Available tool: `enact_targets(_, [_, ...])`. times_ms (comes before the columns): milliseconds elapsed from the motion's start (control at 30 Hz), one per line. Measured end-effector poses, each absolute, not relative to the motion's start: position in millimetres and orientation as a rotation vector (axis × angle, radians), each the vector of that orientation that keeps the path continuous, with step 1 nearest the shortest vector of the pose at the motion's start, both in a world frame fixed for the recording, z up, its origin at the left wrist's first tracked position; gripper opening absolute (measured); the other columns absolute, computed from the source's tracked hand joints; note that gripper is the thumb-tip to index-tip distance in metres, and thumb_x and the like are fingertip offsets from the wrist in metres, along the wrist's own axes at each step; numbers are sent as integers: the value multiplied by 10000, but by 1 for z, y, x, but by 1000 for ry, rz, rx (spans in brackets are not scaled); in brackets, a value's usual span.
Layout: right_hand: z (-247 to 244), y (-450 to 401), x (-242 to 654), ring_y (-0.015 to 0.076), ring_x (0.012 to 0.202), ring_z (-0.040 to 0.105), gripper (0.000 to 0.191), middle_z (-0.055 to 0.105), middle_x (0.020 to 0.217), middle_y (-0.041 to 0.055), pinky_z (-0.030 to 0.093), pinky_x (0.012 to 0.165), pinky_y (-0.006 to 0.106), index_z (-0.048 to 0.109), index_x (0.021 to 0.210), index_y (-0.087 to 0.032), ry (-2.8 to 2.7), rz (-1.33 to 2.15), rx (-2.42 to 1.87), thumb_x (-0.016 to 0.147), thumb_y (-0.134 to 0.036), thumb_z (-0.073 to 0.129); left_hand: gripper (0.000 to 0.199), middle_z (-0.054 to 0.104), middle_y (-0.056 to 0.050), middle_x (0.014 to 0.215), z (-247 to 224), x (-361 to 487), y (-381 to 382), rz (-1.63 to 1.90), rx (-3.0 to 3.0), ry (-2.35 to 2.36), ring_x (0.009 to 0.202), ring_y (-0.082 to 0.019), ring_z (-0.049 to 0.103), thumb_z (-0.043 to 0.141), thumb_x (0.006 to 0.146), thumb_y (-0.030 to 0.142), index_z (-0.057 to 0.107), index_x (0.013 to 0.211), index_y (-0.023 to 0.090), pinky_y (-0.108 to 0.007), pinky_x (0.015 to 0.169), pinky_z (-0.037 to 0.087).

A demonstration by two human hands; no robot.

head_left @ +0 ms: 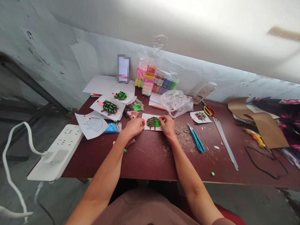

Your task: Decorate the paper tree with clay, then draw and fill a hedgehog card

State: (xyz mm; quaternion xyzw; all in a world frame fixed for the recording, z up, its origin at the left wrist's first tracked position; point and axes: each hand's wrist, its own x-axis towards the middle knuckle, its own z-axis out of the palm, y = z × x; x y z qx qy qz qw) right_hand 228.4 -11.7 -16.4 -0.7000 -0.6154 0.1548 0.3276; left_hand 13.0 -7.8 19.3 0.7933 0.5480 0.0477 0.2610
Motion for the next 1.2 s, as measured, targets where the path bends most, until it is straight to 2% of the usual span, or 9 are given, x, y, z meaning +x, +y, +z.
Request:
enact_targets(433, [-10, -15, 221, 199, 890, 649, 143, 723, 995, 76, 448, 780, 286, 745, 893, -185, -1740, 315, -1938, 908, -187, 602, 187, 756, -79, 994, 15, 13, -8, 153, 2158, 1484, 982, -253, 686, 585, 869, 181, 732, 982, 208, -297, 803, 490])
enact_targets(700, [-9, -16, 221, 193, 876, 655, 156, 725, 981, 62, 454, 773, 283, 763, 890, -198, -1742, 324, -1943, 903, -190, 608, 191, 755, -69, 975, 12, 12, -8, 168, 2179, 1478, 969, -247, 688, 577, 870, 180, 727, 984, 211, -293, 770, 474])
enact_targets(1000, [-6, -20, 230, 205, 903, 684, 266, 762, 1040, 89, 486, 823, 294, 801, 992, -195, -1661, 312, -1921, 933, -248, 547, 184, 759, -67, 982, 12, 11, -7, 164, 2172, 1475, 969, -249, 693, 584, 867, 172, 725, 978, 214, -293, 756, 466])
enact_targets(1200, [6, -35, 258, 209, 891, 690, 252, 778, 1014, 86, 491, 826, 296, 803, 969, -197, -1570, 249, -2151, 860, -208, 576, 175, 759, -71, 979, 11, 11, -7, 167, 2174, 1475, 960, -246, 692, 583, 864, 181, 723, 962, 215, -291, 756, 467])
